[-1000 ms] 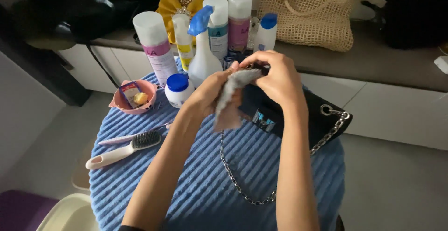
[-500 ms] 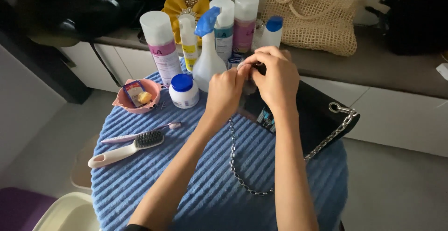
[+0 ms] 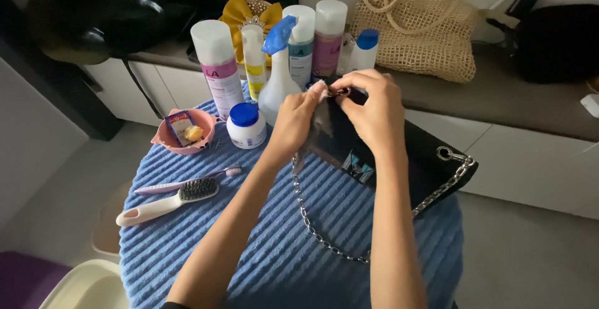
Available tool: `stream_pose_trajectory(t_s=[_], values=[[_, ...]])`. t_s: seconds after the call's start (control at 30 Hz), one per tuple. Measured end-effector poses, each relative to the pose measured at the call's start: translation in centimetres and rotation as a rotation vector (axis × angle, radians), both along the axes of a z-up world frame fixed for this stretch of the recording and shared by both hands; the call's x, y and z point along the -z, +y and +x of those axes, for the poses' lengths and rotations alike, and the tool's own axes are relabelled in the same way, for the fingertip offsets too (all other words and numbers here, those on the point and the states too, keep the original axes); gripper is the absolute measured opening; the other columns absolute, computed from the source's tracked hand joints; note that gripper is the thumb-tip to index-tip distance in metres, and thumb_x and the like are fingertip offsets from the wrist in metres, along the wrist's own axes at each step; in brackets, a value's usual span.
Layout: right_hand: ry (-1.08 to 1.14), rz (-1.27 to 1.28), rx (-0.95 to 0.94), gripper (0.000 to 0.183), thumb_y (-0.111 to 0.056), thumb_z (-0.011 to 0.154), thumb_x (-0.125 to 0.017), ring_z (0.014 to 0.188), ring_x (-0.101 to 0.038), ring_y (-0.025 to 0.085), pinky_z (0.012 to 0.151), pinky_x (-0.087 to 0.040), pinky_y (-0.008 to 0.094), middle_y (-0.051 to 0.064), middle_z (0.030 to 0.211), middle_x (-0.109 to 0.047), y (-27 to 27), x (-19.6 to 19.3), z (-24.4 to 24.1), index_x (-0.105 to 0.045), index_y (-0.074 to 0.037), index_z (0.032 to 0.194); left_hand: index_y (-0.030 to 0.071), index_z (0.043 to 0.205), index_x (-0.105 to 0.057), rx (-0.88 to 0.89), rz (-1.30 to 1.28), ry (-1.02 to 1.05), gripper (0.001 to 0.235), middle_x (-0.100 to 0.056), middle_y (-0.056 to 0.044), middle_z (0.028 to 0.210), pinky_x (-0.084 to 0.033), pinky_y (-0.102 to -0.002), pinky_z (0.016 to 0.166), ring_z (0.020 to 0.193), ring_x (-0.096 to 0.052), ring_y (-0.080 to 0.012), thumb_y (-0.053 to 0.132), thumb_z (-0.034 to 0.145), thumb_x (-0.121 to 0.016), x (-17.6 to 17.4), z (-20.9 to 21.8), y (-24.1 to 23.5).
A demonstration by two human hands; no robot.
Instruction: Cleaning a leather handbag by applying cleaner with a cloth and using a brush for detailing.
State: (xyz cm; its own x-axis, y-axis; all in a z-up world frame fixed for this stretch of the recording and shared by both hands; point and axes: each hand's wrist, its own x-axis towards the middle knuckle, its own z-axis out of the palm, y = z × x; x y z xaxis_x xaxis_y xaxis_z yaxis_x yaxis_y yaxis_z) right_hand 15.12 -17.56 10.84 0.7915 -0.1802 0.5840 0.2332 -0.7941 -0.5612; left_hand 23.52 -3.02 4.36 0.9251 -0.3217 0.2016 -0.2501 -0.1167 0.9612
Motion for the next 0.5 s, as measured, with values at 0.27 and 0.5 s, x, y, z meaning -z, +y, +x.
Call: stream_pose_trajectory(t_s=[0.27,0.5], values=[[-0.076,0.019,0.022,0.020,-0.005,0.082,-0.078,0.107,-0.064,0.022,0.082,-0.058,0.039,0.000,0.101,-0.070,-0.2,0.2,0.2,-0.079,-0.022,0.093,0.002,0.108,-0.071,0.148,-0.003,-0.176,0.037,-0.074,-0.021,0.095,-0.052,-0.052,0.091,0.103,-0.065,-0.0338,0.035,0.106,-0.055,-2.5,-2.5,-0.1],[0.286,0.406,-0.158,0.019,-0.004,0.082,-0.067,0.062,-0.075,0.026,0.053,-0.063,0.034,0.024,0.081,-0.074,1.4,-5.6,-5.7,-0.077,0.002,0.097,0.011,0.065,-0.067,0.054,-0.136,-0.005,0.063,-0.069,-0.009,0.057,-0.058,-0.032,0.059,0.062,-0.072,-0.0186,0.059,0.102,-0.054,2.4,2.9,-0.3]])
